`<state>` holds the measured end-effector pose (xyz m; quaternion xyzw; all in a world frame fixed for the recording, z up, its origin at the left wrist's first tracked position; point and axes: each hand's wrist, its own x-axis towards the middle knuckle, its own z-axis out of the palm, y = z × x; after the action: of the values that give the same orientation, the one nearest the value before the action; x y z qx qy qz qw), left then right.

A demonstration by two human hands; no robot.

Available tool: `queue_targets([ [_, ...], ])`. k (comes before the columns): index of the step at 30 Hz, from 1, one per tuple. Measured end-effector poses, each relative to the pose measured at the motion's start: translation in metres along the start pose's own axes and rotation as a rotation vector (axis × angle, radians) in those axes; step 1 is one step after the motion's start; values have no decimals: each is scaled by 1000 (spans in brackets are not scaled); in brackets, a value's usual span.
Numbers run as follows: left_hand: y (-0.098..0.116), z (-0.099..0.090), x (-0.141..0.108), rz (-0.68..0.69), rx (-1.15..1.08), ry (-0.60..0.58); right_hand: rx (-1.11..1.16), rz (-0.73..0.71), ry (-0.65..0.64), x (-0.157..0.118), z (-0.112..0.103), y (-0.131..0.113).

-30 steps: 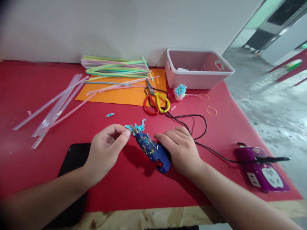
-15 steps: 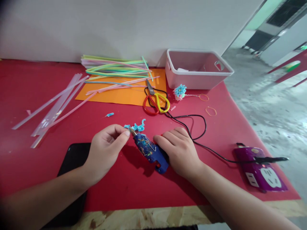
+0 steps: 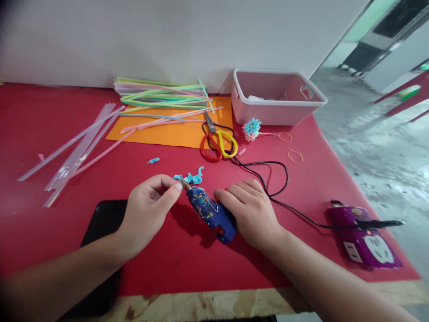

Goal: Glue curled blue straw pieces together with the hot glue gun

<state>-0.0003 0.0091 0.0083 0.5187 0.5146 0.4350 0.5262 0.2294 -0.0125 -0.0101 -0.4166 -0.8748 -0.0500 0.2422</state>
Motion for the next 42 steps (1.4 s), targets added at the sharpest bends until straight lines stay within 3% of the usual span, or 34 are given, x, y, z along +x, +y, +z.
queue_targets([
  [7,-1,2,1,7,7,5,19,9,5,2,0,0],
  [11,-5,1,0,50,25,-4,182,86,107,1,0,-3],
  [13,-7,1,-1,133,82,-43,326,225,180,-2,3,-3],
  [17,-9,0,-4,474,227,-168,685,572,271,-8,12,2],
  [20,-9,0,-4,651,250,-261,834,588,229,-6,13,5],
  [22,-10,0,-4,692,251,-290,1091,569,158,-3,11,3],
  [25,-11,0,-3,692,242,-304,1471,536,77,1,7,-4],
  [27,-12,0,-3,690,234,-316,1550,520,70,3,6,-8],
  [42,-4,1,-6,552,245,-443,1551,635,101,4,4,-10],
])
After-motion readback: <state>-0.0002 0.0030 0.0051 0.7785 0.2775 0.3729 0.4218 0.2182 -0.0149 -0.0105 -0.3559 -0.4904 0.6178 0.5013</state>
